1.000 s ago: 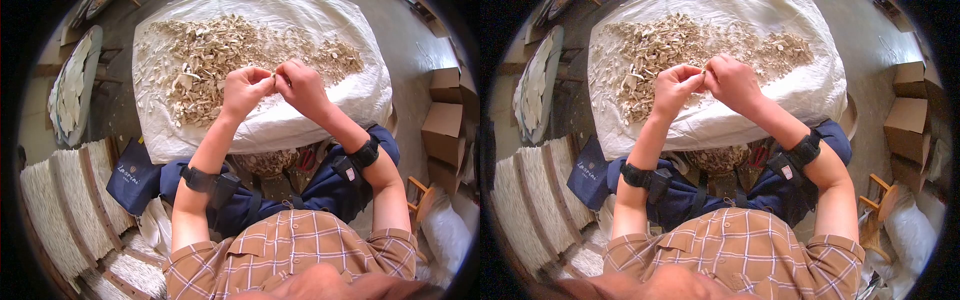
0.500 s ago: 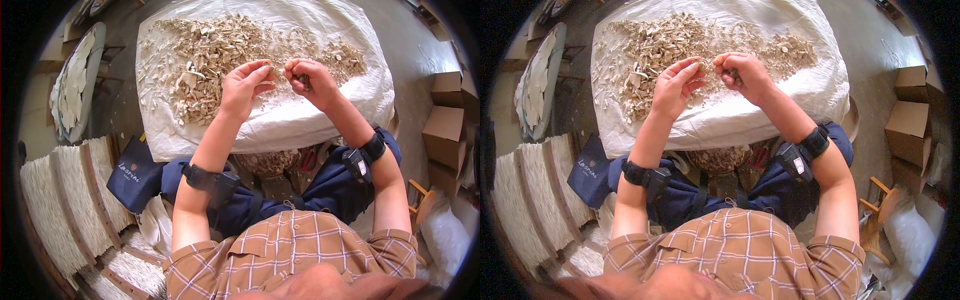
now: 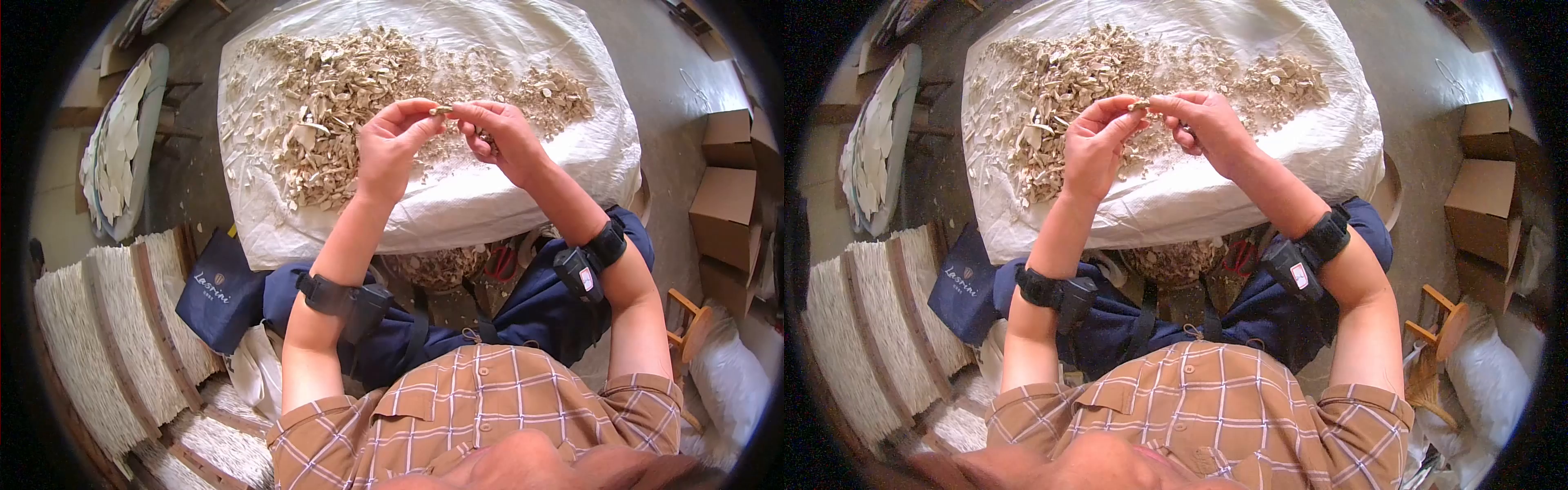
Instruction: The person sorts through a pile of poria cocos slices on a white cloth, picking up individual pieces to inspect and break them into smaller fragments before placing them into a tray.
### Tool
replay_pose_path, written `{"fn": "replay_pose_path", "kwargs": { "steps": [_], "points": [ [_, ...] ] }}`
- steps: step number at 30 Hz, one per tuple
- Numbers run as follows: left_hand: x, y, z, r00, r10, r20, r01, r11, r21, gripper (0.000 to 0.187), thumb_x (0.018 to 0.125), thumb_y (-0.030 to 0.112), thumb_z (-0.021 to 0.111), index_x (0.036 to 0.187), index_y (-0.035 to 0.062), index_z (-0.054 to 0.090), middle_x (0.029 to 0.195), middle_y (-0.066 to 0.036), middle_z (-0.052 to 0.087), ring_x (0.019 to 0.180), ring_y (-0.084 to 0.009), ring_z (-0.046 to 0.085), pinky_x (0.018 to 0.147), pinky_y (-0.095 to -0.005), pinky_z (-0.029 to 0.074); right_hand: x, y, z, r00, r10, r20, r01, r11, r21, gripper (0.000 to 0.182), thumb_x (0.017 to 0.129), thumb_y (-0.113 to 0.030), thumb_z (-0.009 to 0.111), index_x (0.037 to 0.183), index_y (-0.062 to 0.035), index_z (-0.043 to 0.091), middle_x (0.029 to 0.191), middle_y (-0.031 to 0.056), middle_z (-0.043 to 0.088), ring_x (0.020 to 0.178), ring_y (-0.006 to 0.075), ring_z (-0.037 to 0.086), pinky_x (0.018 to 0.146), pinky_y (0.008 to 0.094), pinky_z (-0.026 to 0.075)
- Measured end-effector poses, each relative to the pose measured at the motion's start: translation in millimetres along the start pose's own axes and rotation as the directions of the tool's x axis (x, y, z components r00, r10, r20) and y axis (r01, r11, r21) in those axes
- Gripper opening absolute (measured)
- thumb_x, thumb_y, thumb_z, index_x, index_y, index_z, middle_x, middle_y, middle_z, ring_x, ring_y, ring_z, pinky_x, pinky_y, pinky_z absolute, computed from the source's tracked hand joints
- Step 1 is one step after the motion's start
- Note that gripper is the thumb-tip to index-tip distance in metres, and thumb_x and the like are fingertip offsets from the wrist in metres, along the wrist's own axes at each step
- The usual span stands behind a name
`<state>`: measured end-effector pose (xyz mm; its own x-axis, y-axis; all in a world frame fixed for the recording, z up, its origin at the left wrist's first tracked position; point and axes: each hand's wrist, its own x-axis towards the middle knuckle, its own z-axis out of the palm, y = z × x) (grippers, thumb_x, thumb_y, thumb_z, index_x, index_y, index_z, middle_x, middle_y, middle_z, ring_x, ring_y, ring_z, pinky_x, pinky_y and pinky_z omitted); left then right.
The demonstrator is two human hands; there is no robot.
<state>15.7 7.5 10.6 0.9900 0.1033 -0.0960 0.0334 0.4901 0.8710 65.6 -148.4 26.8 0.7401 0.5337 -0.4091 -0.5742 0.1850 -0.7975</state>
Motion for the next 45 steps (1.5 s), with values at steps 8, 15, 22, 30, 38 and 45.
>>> {"fn": "replay_pose_path", "kwargs": {
  "steps": [8,15,22,30,38,45],
  "points": [
    [-2,-1,4,0.999,-0.025,0.019,0.024,0.999,0.048,0.014,0.08,-0.001,0.053,0.094,-0.0033,0.055,0.091,-0.011,0.059,0.082,-0.0159,0.058,0.076,-0.0271,0.049,-4,-2,2,0.982,-0.188,-0.025,0.176,0.949,-0.261,0.02,0.078,-0.02,0.061,0.088,-0.0025,0.06,0.058,-0.004,0.048,0.043,0.0016,0.038,0.037,0.015,0.027],
    [0,-3,3,0.999,-0.029,-0.021,0.029,0.999,-0.024,0.013,0.08,-0.002,0.052,0.092,-0.0025,0.055,0.09,-0.011,0.058,0.083,-0.0166,0.058,0.079,-0.0296,0.049,-5,-3,0,0.996,-0.087,0.004,0.087,0.993,-0.075,0.017,0.081,-0.016,0.057,0.092,-0.0023,0.059,0.057,-0.0055,0.045,0.044,0.0011,0.036,0.038,0.015,0.025],
    [1,-2,-1,0.998,0.062,-0.019,-0.061,0.998,0.03,0.016,0.078,-0.003,0.055,0.094,-0.0018,0.054,0.089,-0.009,0.058,0.079,-0.0145,0.058,0.073,-0.0278,0.05,0,0,-4,0.952,-0.302,0.052,0.292,0.845,-0.448,0.017,0.078,-0.016,0.06,0.086,-0.0015,0.063,0.064,0.0002,0.057,0.054,0.0037,0.047,0.047,0.0182,0.037],
    [0,3,3,0.998,0.055,-0.026,-0.054,0.997,0.057,0.02,0.078,-0.001,0.056,0.097,-0.0008,0.053,0.087,-0.008,0.059,0.079,-0.0137,0.058,0.072,-0.0268,0.05,-1,2,-1,0.923,-0.371,0.096,0.352,0.721,-0.597,0.019,0.077,-0.016,0.058,0.085,0.001,0.063,0.069,0.0037,0.061,0.062,0.0069,0.052,0.055,0.0228,0.042],
    [-1,-3,-1,0.994,-0.077,0.083,0.068,0.992,0.107,0.02,0.079,0.001,0.055,0.099,0.0,0.051,0.088,-0.009,0.058,0.081,-0.0147,0.058,0.072,-0.0272,0.049,-3,3,2,0.791,-0.547,0.274,0.515,0.354,-0.781,0.015,0.076,-0.01,0.051,0.073,0.0008,0.06,0.055,0.0012,0.053,0.05,0.0092,0.05,0.045,0.0229,0.038],
    [4,-7,0,0.973,-0.163,0.161,0.211,0.91,-0.356,0.017,0.079,-0.002,0.054,0.095,0.0006,0.053,0.088,-0.01,0.058,0.08,-0.0163,0.058,0.073,-0.0291,0.05,-5,2,8,0.991,-0.078,-0.112,0.076,0.997,-0.019,0.008,0.072,-0.009,0.051,0.066,-0.0046,0.053,0.052,-0.0032,0.041,0.039,0.0043,0.032,0.035,0.0201,0.022]
  ]
}}
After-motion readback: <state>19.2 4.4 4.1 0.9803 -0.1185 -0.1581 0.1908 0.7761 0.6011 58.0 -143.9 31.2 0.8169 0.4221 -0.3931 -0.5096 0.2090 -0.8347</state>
